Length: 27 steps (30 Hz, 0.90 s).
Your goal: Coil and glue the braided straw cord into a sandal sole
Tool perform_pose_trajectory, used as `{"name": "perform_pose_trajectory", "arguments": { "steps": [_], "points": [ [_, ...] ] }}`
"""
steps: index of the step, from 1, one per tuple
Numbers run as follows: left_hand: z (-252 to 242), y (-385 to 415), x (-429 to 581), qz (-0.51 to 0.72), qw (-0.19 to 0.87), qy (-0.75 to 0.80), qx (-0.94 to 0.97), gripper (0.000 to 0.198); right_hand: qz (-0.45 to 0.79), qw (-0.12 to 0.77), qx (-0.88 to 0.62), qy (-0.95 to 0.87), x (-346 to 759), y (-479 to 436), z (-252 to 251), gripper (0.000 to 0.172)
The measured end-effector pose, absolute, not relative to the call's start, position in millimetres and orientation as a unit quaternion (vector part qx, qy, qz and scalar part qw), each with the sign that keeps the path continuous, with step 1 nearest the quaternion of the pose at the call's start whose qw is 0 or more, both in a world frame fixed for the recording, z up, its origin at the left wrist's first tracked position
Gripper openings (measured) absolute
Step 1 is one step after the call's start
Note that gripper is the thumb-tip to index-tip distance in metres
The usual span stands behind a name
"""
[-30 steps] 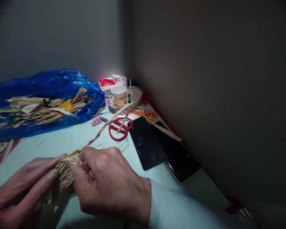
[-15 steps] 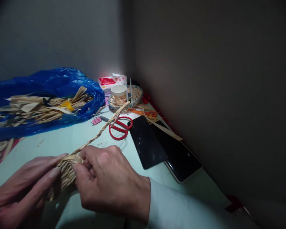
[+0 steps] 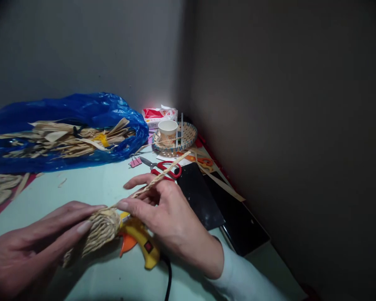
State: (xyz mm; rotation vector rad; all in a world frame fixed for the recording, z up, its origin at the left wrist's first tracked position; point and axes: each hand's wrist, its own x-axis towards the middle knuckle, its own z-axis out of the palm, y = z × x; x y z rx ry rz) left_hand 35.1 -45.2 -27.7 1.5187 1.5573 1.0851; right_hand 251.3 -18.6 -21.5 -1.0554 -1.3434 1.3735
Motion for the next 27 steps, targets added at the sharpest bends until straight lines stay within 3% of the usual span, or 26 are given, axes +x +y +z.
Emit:
{"name": "perform_pose_trajectory", "arguments": {
  "steps": [3,13,27],
  "points": [
    [-28.2,-44.8,35.0,0.403,0.389,0.597,0.574,0.012,0.561,0.485,-0.367,-0.562,250.8,-20.0,-22.8,0.01],
    [-27.3,-40.8,35.6,0.377,0.444,0.586,0.563,0.015,0.402,0.544,-0.37,-0.636,249.8,-25.8,-26.5,0.013],
    [-24.7,-36.3,32.9,0.375,0.418,0.618,0.551,0.02,0.347,0.519,-0.337,-0.705,250.9,-28.1,-29.0,0.011]
  ]
}}
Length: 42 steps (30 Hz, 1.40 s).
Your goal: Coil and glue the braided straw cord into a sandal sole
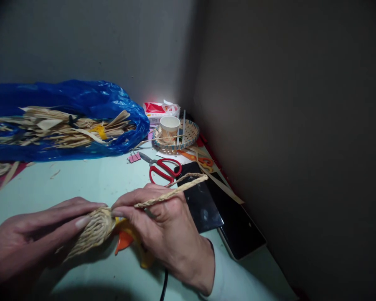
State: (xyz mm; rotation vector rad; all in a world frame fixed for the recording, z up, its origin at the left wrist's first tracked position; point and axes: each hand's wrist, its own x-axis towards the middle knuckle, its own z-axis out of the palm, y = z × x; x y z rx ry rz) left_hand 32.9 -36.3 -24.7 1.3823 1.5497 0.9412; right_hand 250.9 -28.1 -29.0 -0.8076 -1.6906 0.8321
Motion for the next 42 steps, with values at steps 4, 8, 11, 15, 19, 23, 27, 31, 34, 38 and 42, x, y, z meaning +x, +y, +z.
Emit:
{"name": "perform_pose_trajectory", "arguments": {
  "steps": [4,8,11,15,19,23,27,31,34,38,42],
  "points": [
    [-26,-36,33,0.375,0.397,0.63,0.552,0.018,0.327,0.507,-0.341,-0.721,250,-28,-29,0.008],
    [-26,-36,35,0.391,0.396,0.631,0.54,0.014,0.327,0.504,-0.343,-0.722,249,-29,-31,0.007],
    [-27,-36,36,0.406,0.414,0.621,0.527,0.013,0.348,0.513,-0.347,-0.704,246,-29,-33,0.009],
    [-34,-37,32,0.411,0.455,0.61,0.502,0.024,0.436,0.517,-0.379,-0.632,240,-29,-34,0.011],
    [-42,-36,27,0.418,0.438,0.607,0.515,0.027,0.536,0.528,-0.396,-0.527,234,-30,-37,0.007],
    [-46,-36,31,0.443,0.421,0.586,0.531,0.022,0.566,0.54,-0.397,-0.481,228,-28,-42,0.01],
    [-43,-36,41,0.475,0.427,0.585,0.5,0.024,0.561,0.556,-0.395,-0.469,224,-26,-46,0.018],
    [-41,-34,56,0.498,0.439,0.582,0.469,0.03,0.543,0.576,-0.399,-0.462,226,-25,-42,0.023],
    [-37,-33,69,0.508,0.456,0.566,0.462,0.036,0.523,0.592,-0.403,-0.462,233,-23,-34,0.02],
    [-22,-33,85,0.527,0.508,0.516,0.444,0.052,0.53,0.597,-0.386,-0.461,250,-15,-22,0.023],
    [-2,-22,84,0.527,0.511,0.505,0.453,0.047,0.556,0.59,-0.374,-0.451,268,-9,-14,0.029]
  ]
}}
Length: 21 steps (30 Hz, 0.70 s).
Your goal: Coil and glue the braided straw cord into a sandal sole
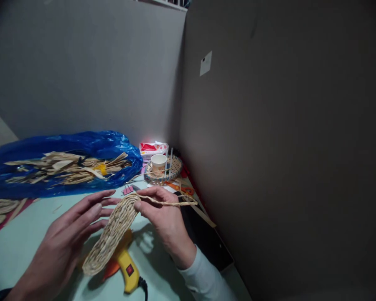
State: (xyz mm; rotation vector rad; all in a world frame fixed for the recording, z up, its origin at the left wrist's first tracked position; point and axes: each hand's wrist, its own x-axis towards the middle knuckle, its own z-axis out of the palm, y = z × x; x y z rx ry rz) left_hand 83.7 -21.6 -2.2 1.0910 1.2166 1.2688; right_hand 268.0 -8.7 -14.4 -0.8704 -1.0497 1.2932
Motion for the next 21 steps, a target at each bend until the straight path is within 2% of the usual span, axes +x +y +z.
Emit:
{"name": "perform_pose_trajectory", "arguments": {
  "steps": [4,12,17,21],
  "points": [
    [8,-1,73,0.541,0.457,0.501,0.497,0.037,0.592,0.566,-0.35,-0.454,280,-7,-10,0.03],
    [22,10,71,0.555,0.438,0.466,0.532,0.026,0.611,0.53,-0.334,-0.483,282,-3,4,0.025],
    [31,18,55,0.563,0.433,0.46,0.533,0.031,0.598,0.516,-0.321,-0.523,276,1,37,0.026],
    [43,18,46,0.564,0.49,0.438,0.5,0.035,0.581,0.501,-0.304,-0.564,268,12,61,0.026]
  ]
}}
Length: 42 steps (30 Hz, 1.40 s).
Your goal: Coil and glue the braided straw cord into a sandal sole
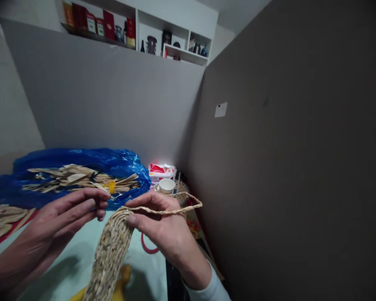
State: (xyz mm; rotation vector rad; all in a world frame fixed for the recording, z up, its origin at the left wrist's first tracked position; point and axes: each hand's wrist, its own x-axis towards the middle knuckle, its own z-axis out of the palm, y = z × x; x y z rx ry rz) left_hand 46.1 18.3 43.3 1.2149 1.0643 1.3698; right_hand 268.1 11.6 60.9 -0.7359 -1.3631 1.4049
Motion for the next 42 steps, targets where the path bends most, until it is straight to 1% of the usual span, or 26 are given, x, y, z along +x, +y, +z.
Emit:
{"name": "perform_pose_trajectory", "arguments": {
  "steps": [5,10,13,15,18,20,25,29,33,36,39,42],
  "points": [
    [51,14,38,0.543,0.567,0.403,0.47,0.032,0.565,0.491,-0.292,-0.595,258,22,78,0.027],
    [43,12,31,0.52,0.57,0.376,0.514,0.036,0.567,0.488,-0.291,-0.597,257,24,80,0.028],
    [39,10,34,0.516,0.574,0.364,0.521,0.031,0.546,0.483,-0.31,-0.611,258,24,78,0.028],
    [39,10,37,0.515,0.565,0.365,0.532,0.025,0.534,0.481,-0.319,-0.619,258,24,76,0.027],
    [40,10,37,0.507,0.523,0.379,0.571,0.019,0.515,0.486,-0.327,-0.626,256,24,75,0.021],
    [43,10,37,0.505,0.501,0.393,0.583,0.021,0.507,0.493,-0.33,-0.625,254,23,76,0.02],
    [48,14,36,0.504,0.47,0.418,0.591,0.023,0.509,0.502,-0.333,-0.614,247,25,75,0.025],
    [48,19,38,0.525,0.459,0.419,0.582,0.034,0.509,0.506,-0.331,-0.612,243,30,71,0.027],
    [47,24,36,0.567,0.442,0.424,0.551,0.039,0.508,0.509,-0.338,-0.607,245,37,66,0.03],
    [46,31,29,0.618,0.431,0.414,0.511,0.041,0.501,0.513,-0.351,-0.602,248,45,60,0.029],
    [42,41,15,0.656,0.438,0.388,0.477,0.041,0.493,0.513,-0.36,-0.603,251,58,50,0.026],
    [36,51,-2,0.68,0.449,0.356,0.458,0.034,0.482,0.495,-0.37,-0.621,254,73,37,0.019]
  ]
}}
